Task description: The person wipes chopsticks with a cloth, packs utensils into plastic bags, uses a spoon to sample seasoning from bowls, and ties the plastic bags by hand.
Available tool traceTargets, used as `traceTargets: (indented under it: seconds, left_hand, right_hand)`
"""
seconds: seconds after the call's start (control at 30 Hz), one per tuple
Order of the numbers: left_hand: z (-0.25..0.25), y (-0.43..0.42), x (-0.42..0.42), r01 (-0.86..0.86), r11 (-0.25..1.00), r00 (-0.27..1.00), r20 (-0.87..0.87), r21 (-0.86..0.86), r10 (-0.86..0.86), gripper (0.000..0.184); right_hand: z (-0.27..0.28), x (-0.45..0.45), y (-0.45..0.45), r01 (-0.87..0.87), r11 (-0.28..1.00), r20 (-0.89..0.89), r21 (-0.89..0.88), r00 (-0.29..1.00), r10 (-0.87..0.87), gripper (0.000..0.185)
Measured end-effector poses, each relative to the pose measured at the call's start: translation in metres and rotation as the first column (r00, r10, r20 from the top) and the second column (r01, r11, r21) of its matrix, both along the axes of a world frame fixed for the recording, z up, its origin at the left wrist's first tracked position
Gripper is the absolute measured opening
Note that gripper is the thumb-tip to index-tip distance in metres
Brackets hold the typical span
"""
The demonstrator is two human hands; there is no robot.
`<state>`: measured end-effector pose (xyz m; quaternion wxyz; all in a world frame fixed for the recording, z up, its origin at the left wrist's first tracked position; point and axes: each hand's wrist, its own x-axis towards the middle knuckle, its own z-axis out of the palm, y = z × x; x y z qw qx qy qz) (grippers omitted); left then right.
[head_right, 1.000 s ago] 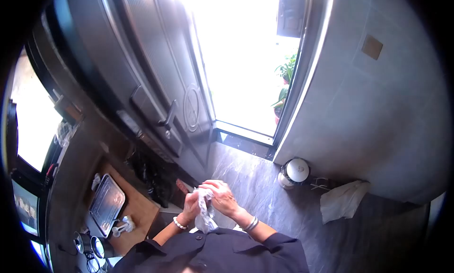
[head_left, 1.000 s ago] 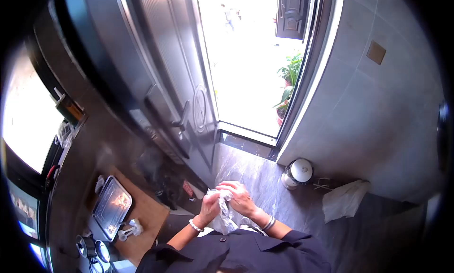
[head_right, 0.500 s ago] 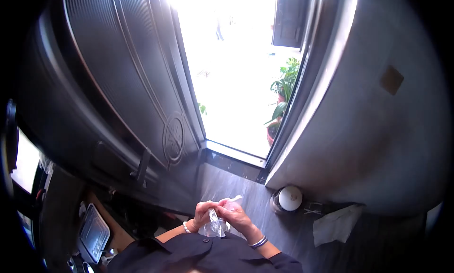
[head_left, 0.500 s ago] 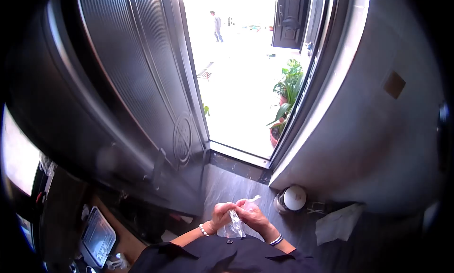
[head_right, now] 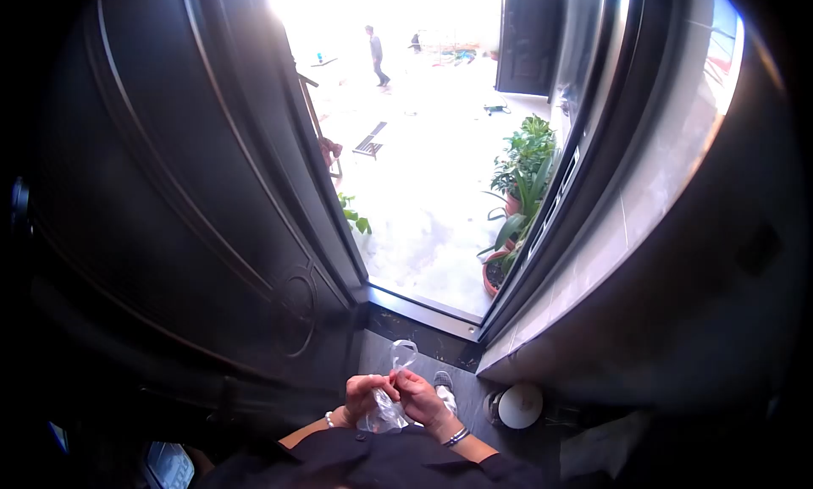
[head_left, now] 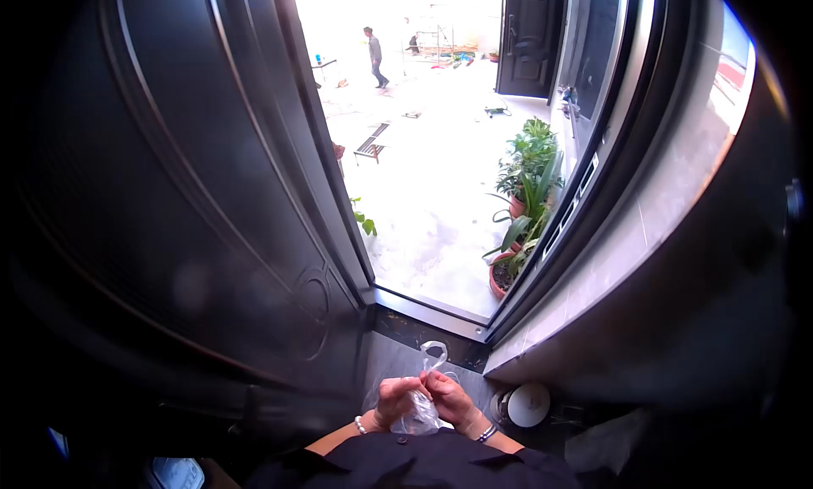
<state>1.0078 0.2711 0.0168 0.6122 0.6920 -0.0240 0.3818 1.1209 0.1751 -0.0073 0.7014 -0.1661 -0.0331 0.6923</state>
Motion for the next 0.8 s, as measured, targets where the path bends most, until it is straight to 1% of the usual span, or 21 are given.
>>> traceTargets:
  seconds: [0.03,0.07,0.1,0.17,0.2,0.3,0.33,0.37,0.43,0.53,0.63,0.67,0.77,0.8]
  left_hand:
    - [0.004,0.009,0.013,-0.021,0.987,0.997,-0.066,0.158,0.032,0.017]
    - [0.009,0.013,0.023,-0.028,0.950,0.989,-0.132,0.310,0.073,0.018]
    - [0.013,0.016,0.037,0.003,0.950,0.986,-0.158,0.313,0.049,0.019]
    - [0.024,0.015,0.059,0.067,0.948,0.976,-0.217,0.311,0.002,0.021]
    - [0.022,0.017,0.069,0.084,0.954,0.975,-0.223,0.289,-0.019,0.019]
    - [0.026,0.022,0.098,0.000,0.898,0.985,-0.154,0.440,0.075,0.013]
    - [0.028,0.019,0.109,-0.142,0.853,0.977,-0.068,0.502,0.203,0.009]
    - [0.024,0.020,0.112,-0.206,0.698,0.945,-0.045,0.686,0.324,0.010]
    - [0.037,0.017,0.124,-0.234,0.595,0.929,-0.004,0.769,0.370,0.008]
    - [0.052,0.022,0.140,-0.260,0.447,0.901,0.049,0.856,0.430,0.010]
    - [0.067,0.023,0.147,-0.257,0.467,0.890,0.019,0.846,0.456,0.009]
    - [0.061,0.029,0.145,-0.247,0.503,0.892,-0.007,0.828,0.451,0.005]
    - [0.057,0.036,0.137,-0.252,0.772,0.902,-0.148,0.583,0.406,0.003]
    - [0.042,0.043,0.130,-0.181,0.902,0.933,-0.221,0.393,0.283,0.009]
  right_hand:
    - [0.001,0.016,0.005,-0.027,0.999,0.019,0.041,0.999,0.027,0.019]
    - [0.003,0.027,0.012,0.047,0.999,0.106,-0.016,0.993,-0.045,0.020]
    - [0.010,0.045,0.017,0.040,0.999,0.281,-0.025,0.959,-0.032,0.020]
    - [0.025,0.075,0.023,0.030,0.998,0.592,-0.047,0.806,0.003,0.020]
    - [0.033,0.084,0.025,0.047,0.998,0.615,-0.051,0.789,-0.006,0.022]
    - [0.030,0.110,0.025,-0.030,0.999,0.473,-0.031,0.880,0.041,0.023]
    - [0.028,0.117,0.025,-0.059,0.997,0.524,-0.055,0.848,0.079,0.022]
    - [0.026,0.123,0.029,-0.072,0.994,0.516,-0.077,0.850,0.102,0.022]
    - [0.025,0.139,0.035,-0.148,0.987,0.488,-0.064,0.858,0.161,0.017]
    - [0.040,0.145,0.049,-0.177,0.980,0.586,-0.092,0.786,0.197,0.015]
    - [0.051,0.151,0.052,-0.214,0.977,0.529,0.015,0.831,0.174,0.018]
    - [0.034,0.154,0.056,-0.293,0.953,0.614,-0.081,0.738,0.279,0.019]
    - [0.039,0.154,0.062,-0.320,0.935,0.767,-0.155,0.558,0.318,0.020]
    - [0.031,0.151,0.065,-0.341,0.930,0.789,-0.137,0.530,0.310,0.020]
